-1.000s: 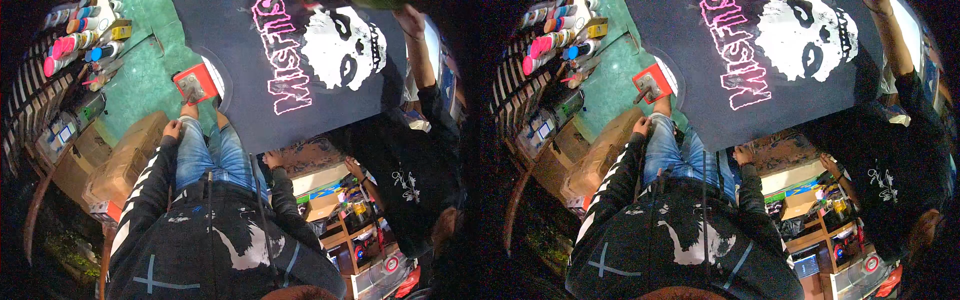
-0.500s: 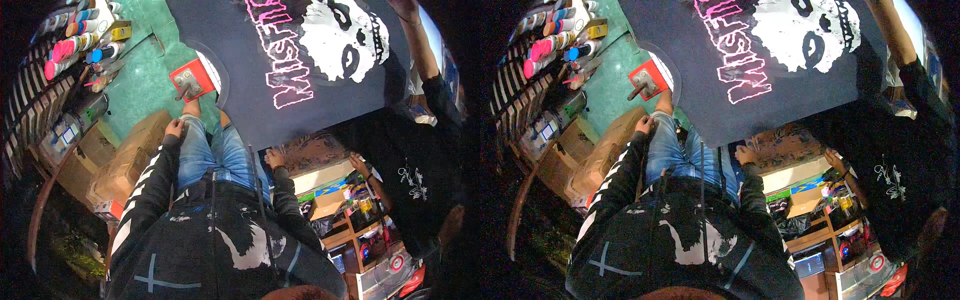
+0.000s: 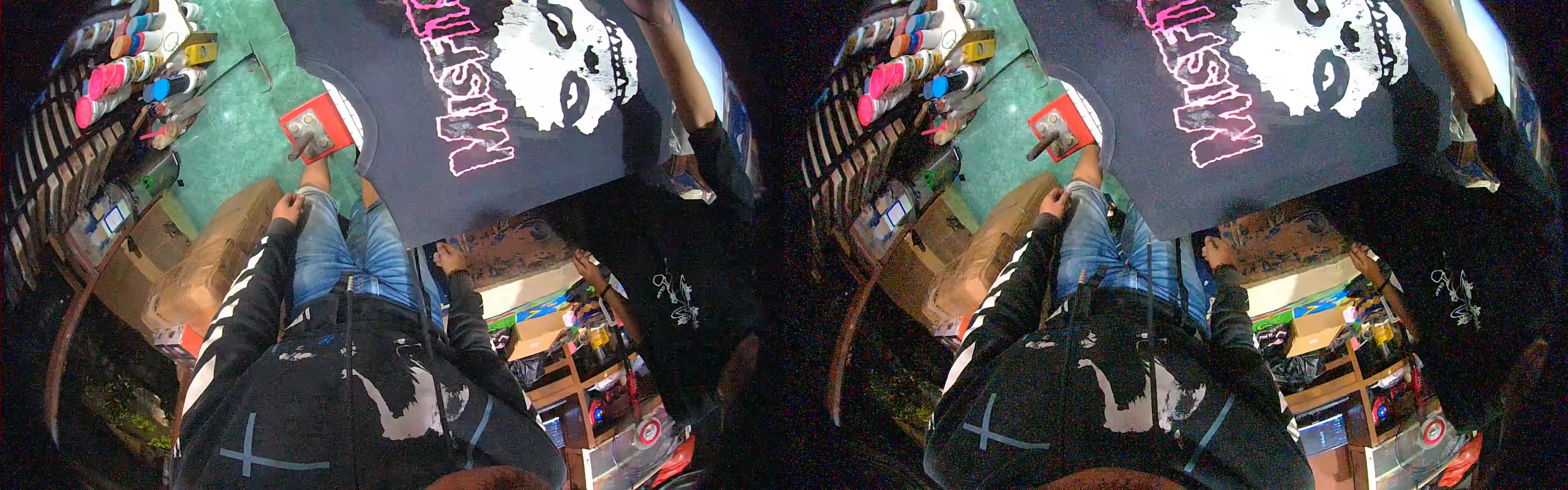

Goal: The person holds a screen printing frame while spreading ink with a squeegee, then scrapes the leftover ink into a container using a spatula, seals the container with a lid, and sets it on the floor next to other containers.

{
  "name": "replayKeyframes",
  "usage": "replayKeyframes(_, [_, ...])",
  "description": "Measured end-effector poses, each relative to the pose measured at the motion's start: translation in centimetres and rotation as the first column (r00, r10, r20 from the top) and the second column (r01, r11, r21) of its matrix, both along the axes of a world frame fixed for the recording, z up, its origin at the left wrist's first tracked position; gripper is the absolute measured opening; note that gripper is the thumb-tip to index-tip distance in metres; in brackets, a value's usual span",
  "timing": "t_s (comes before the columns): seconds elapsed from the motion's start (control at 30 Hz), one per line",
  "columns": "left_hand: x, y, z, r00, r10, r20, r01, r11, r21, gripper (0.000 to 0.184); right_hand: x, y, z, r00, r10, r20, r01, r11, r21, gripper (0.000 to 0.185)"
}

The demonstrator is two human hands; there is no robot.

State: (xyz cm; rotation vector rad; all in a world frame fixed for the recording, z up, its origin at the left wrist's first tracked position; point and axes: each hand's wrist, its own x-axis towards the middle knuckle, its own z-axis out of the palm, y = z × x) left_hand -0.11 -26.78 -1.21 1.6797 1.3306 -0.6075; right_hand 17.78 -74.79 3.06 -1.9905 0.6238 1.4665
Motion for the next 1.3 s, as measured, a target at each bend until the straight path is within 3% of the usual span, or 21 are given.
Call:
replayKeyframes(0.1, [0.8,0.1,1.1,1.0,0.017,-0.017,-0.018,0.999,-0.03,0.041,-0.5,-0.4,-0.6,1.0,-0.013,0.02,0.013,1.0,0.011,0.036])
replayKeyframes(0.33, [-1.4,-0.3,-1.5,0.995,0.06,0.079,-0.058,0.998,-0.023,0.039,0.2,0.4,0.0,1.0,0.025,0.013,-0.025,1.0,-0.01,0.033])
replayKeyframes(0.47, [-0.5,-0.1,0.1,0.997,0.073,0.032,-0.071,0.994,-0.081,0.038,-0.2,0.2,-0.2,0.998,-0.051,0.024,0.05,0.998,0.03,0.033])
replayKeyframes(0.6, [-2.4,-0.4,-2.4,0.996,0.085,0.037,-0.084,0.995,-0.053,0.038,0.2,0.3,-0.2,1.0,0.012,-0.006,-0.012,1.0,0.006,0.034])
replayKeyframes(0.83, [-1.3,-0.3,-0.7,0.993,0.111,0.031,-0.109,0.991,-0.073,0.036,0.5,1.1,0.5,0.999,-0.033,0.01,0.033,0.999,-0.008,0.033])
replayKeyframes(0.9, [-1.5,-0.3,-1.1,0.982,0.186,0.033,-0.18,0.973,-0.143,0.035,0.7,1.1,0.7,1.0,0.003,0.012,-0.004,0.999,0.041,0.032])
replayKeyframes(0.93, [-1.7,-0.3,-1.3,0.982,0.188,0.033,-0.181,0.973,-0.143,0.035,0.6,1.1,0.5,1.0,-0.014,0.008,0.014,0.999,0.044,0.031])
replayKeyframes(1.03, [-2.1,-0.5,-1.8,0.979,0.196,0.056,-0.188,0.974,-0.126,0.034,-1.7,-6.8,-8.7,0.841,-0.336,-0.424,0.446,0.875,0.19,0.031])
replayKeyframes(1.13, [-3.2,-0.4,-3.4,0.979,0.19,0.078,-0.181,0.978,-0.105,0.034,0.9,0.6,-0.3,0.998,0.034,-0.052,-0.033,0.999,0.021,0.034])
replayKeyframes(1.3, [-3.8,-0.3,-4.2,0.981,0.17,0.097,-0.162,0.983,-0.085,0.036,1.2,0.9,0.1,0.999,-0.031,-0.045,0.033,0.997,0.062,0.037])
